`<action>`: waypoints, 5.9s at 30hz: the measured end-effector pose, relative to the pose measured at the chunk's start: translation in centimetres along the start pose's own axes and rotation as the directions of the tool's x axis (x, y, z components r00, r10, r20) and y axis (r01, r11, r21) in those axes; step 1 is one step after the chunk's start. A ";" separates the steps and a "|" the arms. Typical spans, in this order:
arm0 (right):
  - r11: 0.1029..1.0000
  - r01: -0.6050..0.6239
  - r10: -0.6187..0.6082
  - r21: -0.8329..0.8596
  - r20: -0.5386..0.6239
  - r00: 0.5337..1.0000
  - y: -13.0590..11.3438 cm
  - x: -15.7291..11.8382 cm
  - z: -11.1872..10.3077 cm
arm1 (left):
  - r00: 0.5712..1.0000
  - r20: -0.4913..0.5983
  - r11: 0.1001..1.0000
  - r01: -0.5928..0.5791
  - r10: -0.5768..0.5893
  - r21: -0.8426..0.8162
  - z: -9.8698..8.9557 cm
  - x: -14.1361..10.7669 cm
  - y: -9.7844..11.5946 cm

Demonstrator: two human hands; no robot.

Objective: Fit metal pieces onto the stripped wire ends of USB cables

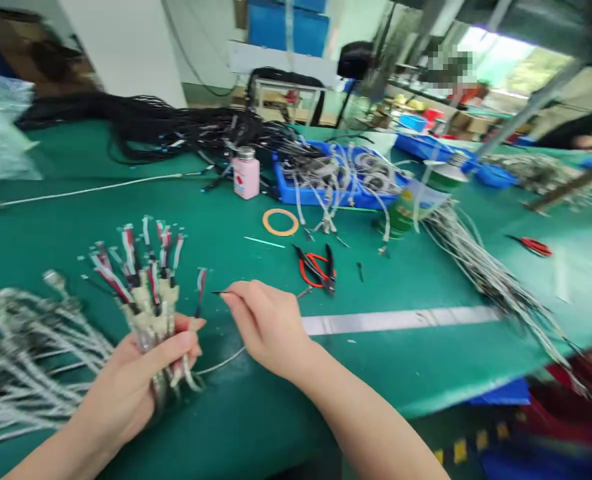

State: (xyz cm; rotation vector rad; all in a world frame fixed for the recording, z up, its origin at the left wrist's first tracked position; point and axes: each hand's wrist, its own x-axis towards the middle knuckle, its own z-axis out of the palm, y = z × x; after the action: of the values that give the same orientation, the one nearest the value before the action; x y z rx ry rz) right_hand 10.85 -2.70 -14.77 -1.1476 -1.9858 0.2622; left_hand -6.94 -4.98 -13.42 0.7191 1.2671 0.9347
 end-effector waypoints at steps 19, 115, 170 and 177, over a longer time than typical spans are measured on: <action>0.993 0.027 -0.043 0.113 0.144 0.989 -1.5 -0.7 -0.2 | 0.996 0.088 0.985 0.030 -0.015 -0.170 -1.5 0.3 -1.4; 0.889 -0.216 0.154 0.404 0.180 0.972 -2.3 -0.4 -1.6 | 0.971 0.235 0.987 0.007 0.031 -0.158 -1.8 -0.1 -0.9; 0.988 0.138 -0.139 -0.064 -0.012 0.990 -3.4 -1.2 -1.2 | 0.992 0.091 0.993 0.094 -0.087 -0.077 -1.3 -1.0 -1.1; 0.988 0.146 -0.148 -0.049 -0.024 0.989 -3.4 -1.1 -1.0 | 0.992 0.091 0.991 0.100 -0.092 -0.085 -0.9 -1.2 -0.8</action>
State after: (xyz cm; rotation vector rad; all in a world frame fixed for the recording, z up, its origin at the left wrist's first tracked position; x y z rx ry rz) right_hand 9.75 -5.73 -12.91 -1.0222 -2.0501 0.1225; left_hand -7.74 -6.42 -13.70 0.6167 1.1654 0.8668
